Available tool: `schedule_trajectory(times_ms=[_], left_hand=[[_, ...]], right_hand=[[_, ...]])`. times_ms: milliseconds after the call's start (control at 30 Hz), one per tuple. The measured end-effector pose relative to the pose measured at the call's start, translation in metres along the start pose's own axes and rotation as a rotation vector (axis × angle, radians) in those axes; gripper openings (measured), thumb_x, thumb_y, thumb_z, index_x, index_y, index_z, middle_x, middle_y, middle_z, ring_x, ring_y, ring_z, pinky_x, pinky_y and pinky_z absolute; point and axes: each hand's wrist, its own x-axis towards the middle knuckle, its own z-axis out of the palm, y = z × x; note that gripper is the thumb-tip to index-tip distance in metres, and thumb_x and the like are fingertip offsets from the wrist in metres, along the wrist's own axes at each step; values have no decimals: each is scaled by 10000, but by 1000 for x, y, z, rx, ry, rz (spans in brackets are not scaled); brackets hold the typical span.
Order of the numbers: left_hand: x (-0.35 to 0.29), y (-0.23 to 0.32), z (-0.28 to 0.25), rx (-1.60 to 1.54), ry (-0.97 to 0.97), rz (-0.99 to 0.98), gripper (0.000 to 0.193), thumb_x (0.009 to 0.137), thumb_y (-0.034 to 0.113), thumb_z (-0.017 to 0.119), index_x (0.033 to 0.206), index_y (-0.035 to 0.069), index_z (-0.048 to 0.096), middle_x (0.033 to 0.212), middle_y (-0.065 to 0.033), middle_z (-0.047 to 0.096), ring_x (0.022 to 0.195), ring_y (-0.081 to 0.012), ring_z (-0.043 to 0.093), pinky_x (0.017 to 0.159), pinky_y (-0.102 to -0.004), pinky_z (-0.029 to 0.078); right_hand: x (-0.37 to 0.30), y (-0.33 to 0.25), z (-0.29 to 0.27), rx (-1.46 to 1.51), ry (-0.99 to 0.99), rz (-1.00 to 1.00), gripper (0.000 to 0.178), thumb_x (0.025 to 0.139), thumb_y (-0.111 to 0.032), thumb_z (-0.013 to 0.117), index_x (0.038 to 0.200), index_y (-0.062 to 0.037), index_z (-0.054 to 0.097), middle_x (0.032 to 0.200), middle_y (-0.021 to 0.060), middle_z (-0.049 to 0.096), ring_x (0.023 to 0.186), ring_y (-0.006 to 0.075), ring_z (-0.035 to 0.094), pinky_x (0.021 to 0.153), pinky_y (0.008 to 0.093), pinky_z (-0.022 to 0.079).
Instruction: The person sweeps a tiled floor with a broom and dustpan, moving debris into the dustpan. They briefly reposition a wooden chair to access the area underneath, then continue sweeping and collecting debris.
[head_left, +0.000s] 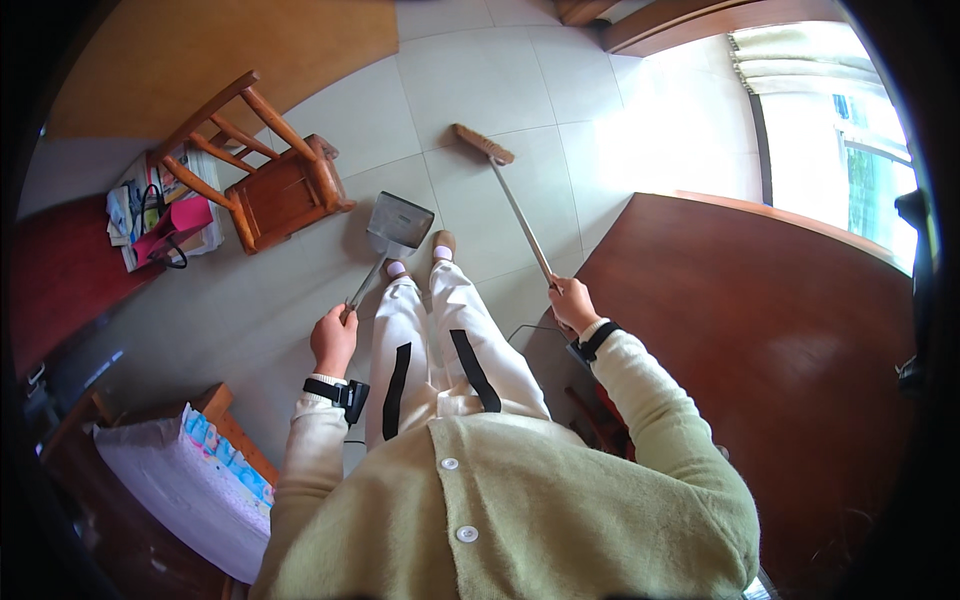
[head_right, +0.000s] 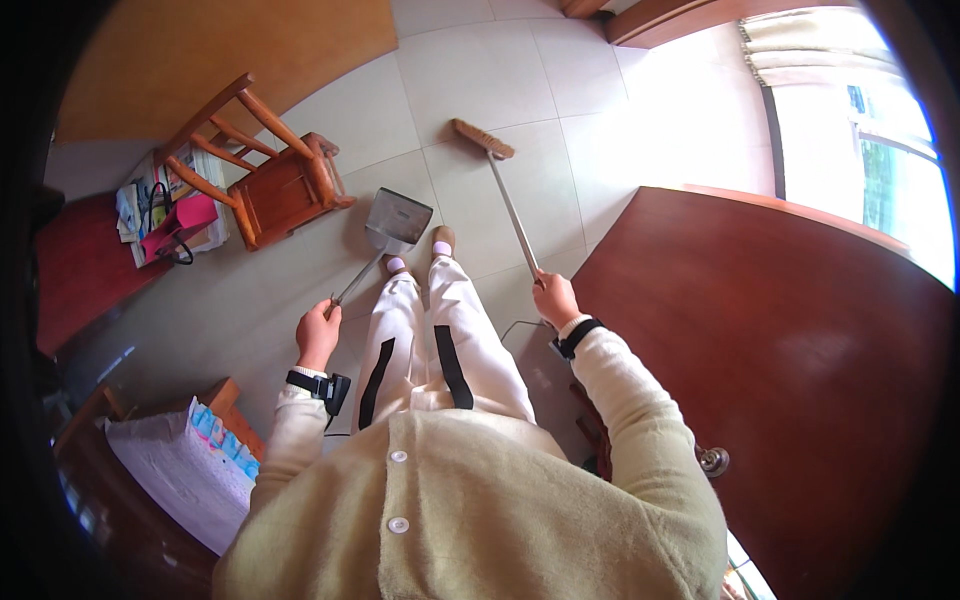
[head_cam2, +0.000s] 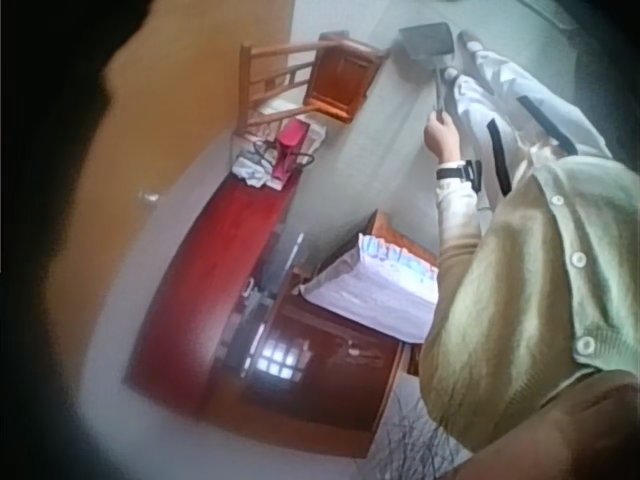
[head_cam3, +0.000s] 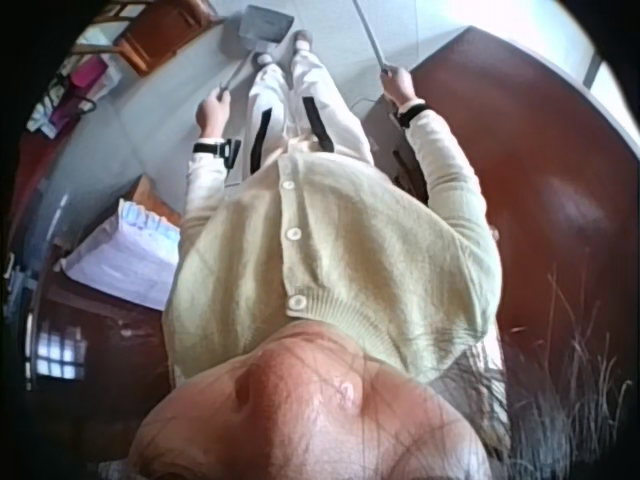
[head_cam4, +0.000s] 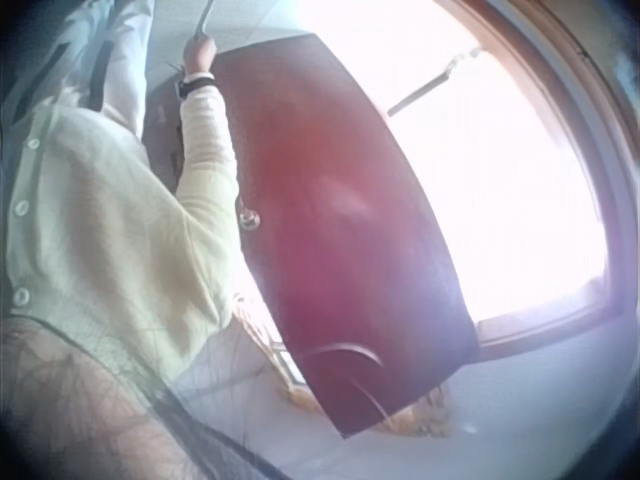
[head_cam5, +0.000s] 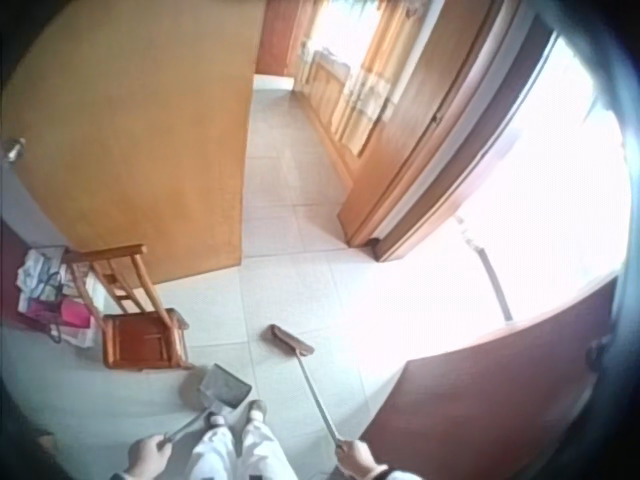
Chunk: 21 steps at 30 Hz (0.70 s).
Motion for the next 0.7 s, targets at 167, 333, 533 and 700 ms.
schedule_trajectory(times_ms=[167,333,533,700], left_hand=[[-2,-7,-1,7,-15,-7,335,828,304,602,1068,75,648,943,-145,676,892,-327,637,777,-403,501],[-9,-10,-4,-7,-19,-20,330,829,303,602,1063,76,649,945,-139,678,896,-319,638,775,-401,501],[-20,1,-20,6,-32,-40,320,831,301,600,1054,78,654,939,-132,681,888,-312,640,764,-390,501],[-28,8,-31,25,-36,-50,334,839,301,598,1067,64,652,965,-142,677,903,-309,641,786,-376,496]], right_hand=[[-61,-15,-44,234,-211,184,317,856,-94,581,1165,-27,606,609,45,558,438,117,510,408,275,425],[-69,-20,-55,307,-132,170,289,865,-94,598,1144,-20,618,619,10,551,460,72,484,394,240,395],[32,-44,-34,-140,215,-234,287,825,-173,594,1073,-46,656,818,216,654,679,312,650,651,369,516],[102,-71,-21,-95,160,-179,211,784,-117,528,915,-43,677,825,233,639,808,402,617,757,433,506]])
